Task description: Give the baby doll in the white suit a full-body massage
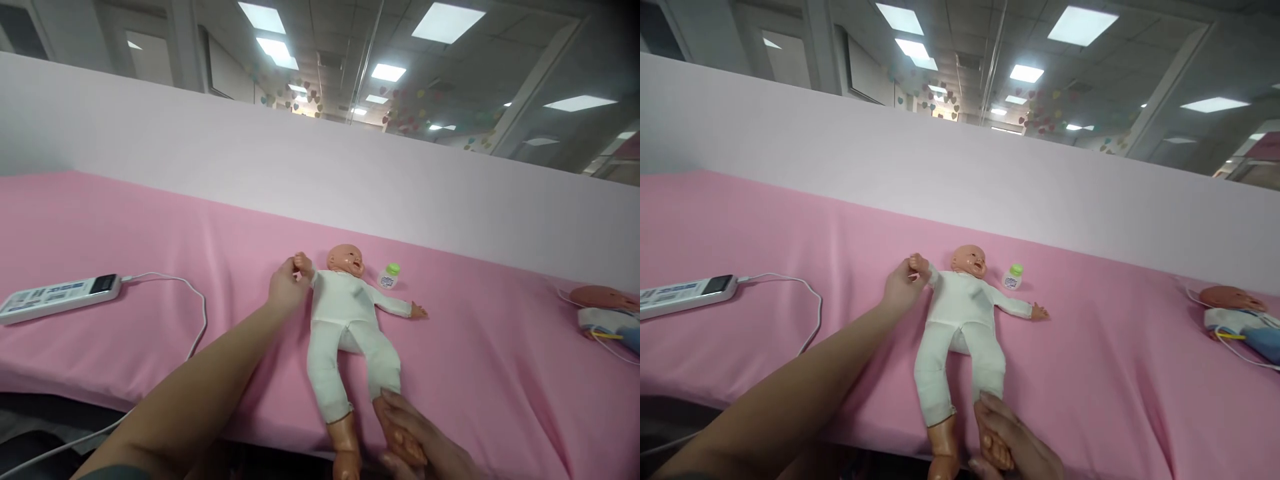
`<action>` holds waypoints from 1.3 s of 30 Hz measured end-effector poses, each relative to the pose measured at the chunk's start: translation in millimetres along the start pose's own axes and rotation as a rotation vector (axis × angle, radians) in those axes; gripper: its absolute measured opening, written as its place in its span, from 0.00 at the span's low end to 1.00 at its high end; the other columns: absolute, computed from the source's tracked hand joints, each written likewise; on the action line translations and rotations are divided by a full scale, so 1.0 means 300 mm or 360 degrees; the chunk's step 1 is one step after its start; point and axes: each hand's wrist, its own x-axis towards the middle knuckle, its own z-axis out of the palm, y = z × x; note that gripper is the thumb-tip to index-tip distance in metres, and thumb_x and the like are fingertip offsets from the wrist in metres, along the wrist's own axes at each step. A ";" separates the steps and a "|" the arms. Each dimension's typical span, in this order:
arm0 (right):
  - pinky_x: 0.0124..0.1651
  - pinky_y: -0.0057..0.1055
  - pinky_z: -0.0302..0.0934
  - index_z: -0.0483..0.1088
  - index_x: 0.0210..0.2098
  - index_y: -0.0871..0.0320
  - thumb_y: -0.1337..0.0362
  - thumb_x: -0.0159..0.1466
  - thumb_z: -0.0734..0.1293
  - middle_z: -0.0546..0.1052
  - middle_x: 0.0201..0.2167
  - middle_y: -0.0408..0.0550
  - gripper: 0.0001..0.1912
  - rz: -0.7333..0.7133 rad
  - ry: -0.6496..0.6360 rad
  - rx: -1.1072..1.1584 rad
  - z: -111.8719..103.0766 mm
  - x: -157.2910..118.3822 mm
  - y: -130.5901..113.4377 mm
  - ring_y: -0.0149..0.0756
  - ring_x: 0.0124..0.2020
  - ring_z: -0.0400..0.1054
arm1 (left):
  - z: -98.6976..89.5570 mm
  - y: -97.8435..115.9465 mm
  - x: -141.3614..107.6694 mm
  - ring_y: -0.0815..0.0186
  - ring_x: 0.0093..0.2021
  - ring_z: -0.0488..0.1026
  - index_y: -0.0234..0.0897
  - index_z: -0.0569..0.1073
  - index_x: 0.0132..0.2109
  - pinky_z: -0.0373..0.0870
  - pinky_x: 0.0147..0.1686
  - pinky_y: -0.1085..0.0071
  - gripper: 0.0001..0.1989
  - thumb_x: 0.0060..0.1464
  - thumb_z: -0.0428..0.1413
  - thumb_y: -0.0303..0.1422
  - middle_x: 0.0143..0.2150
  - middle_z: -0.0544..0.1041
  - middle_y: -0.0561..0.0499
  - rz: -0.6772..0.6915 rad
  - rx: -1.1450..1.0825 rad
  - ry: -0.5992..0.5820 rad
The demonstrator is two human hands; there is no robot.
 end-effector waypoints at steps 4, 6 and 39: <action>0.59 0.39 0.73 0.76 0.58 0.50 0.58 0.65 0.73 0.78 0.60 0.52 0.21 0.0316 0.0136 0.0029 -0.014 0.143 -0.005 0.51 0.60 0.73 | 0.047 0.022 -0.060 0.54 0.58 0.75 0.44 0.77 0.57 0.72 0.59 0.56 0.19 0.59 0.61 0.35 0.59 0.79 0.46 0.0555 0.0342 -0.0303; 0.62 0.45 0.71 0.77 0.56 0.51 0.55 0.66 0.72 0.77 0.61 0.53 0.20 0.0539 0.0205 0.0123 -0.003 0.232 0.009 0.52 0.63 0.71 | 0.060 0.018 -0.075 0.54 0.64 0.71 0.43 0.76 0.60 0.67 0.66 0.55 0.22 0.60 0.61 0.33 0.63 0.76 0.44 0.0784 0.0442 -0.0481; 0.54 0.35 0.75 0.79 0.54 0.43 0.55 0.64 0.74 0.81 0.55 0.47 0.18 0.0219 -0.0230 0.0189 0.073 -0.102 0.005 0.47 0.54 0.78 | -0.024 -0.083 0.088 0.57 0.52 0.79 0.40 0.68 0.53 0.79 0.50 0.61 0.12 0.65 0.57 0.37 0.52 0.77 0.41 -0.0908 -0.0827 -0.0029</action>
